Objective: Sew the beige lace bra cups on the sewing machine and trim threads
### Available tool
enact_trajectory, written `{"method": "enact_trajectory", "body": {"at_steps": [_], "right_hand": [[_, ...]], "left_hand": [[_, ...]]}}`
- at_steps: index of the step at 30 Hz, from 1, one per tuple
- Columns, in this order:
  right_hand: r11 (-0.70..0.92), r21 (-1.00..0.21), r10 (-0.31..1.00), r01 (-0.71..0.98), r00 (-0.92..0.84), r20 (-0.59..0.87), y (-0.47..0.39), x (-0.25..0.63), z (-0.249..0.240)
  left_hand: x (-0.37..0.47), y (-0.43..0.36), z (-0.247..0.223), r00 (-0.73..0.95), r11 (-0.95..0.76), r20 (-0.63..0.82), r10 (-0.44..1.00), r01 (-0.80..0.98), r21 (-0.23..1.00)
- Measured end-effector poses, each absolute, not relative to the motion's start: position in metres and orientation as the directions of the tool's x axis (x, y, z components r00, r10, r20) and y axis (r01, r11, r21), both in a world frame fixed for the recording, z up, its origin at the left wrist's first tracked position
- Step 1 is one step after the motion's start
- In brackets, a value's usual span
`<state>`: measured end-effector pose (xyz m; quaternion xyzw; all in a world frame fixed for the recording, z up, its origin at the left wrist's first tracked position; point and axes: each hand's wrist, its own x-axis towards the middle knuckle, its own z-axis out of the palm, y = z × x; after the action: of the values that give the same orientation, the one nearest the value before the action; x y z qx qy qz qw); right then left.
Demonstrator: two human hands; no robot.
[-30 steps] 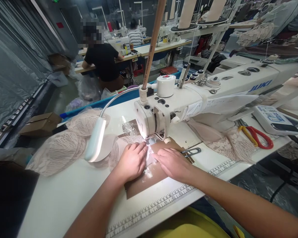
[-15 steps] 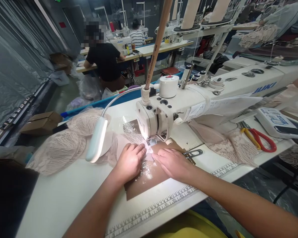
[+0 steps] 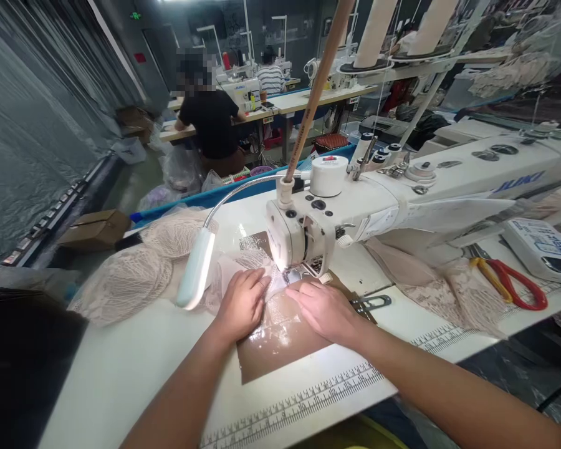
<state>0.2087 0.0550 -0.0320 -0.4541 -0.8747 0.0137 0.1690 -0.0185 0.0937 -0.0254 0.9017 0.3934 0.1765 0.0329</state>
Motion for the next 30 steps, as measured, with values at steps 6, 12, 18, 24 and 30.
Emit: {"method": "enact_trajectory", "body": {"at_steps": [6, 12, 18, 24, 30], "right_hand": [[0.587, -0.218, 0.797, 0.78, -0.509, 0.325, 0.051, 0.207, -0.029], [0.548, -0.22, 0.83, 0.807, -0.491, 0.265, 0.05, 0.203, -0.021], [0.585, -0.303, 0.806, 0.753, -0.582, 0.109, 0.03, 0.236, 0.005], [0.55, -0.157, 0.834, 0.821, -0.528, 0.159, 0.013, 0.295, -0.002], [0.615, 0.004, 0.775, 0.789, -0.605, 0.181, 0.016, 0.309, -0.019]], "left_hand": [[-0.018, 0.09, -0.02, 0.561, -0.63, 0.289, 0.776, 0.712, 0.31], [-0.026, 0.086, -0.005, 0.472, -0.519, 0.224, 0.852, 0.709, 0.478], [-0.029, 0.036, 0.028, 0.831, -0.518, -0.017, 0.556, 0.361, 0.775], [-0.044, 0.031, 0.038, 0.598, -0.319, 0.031, 0.801, 0.382, 0.868], [-0.049, 0.074, 0.01, 0.326, -0.065, -0.155, 0.932, 0.574, 0.816]]}}
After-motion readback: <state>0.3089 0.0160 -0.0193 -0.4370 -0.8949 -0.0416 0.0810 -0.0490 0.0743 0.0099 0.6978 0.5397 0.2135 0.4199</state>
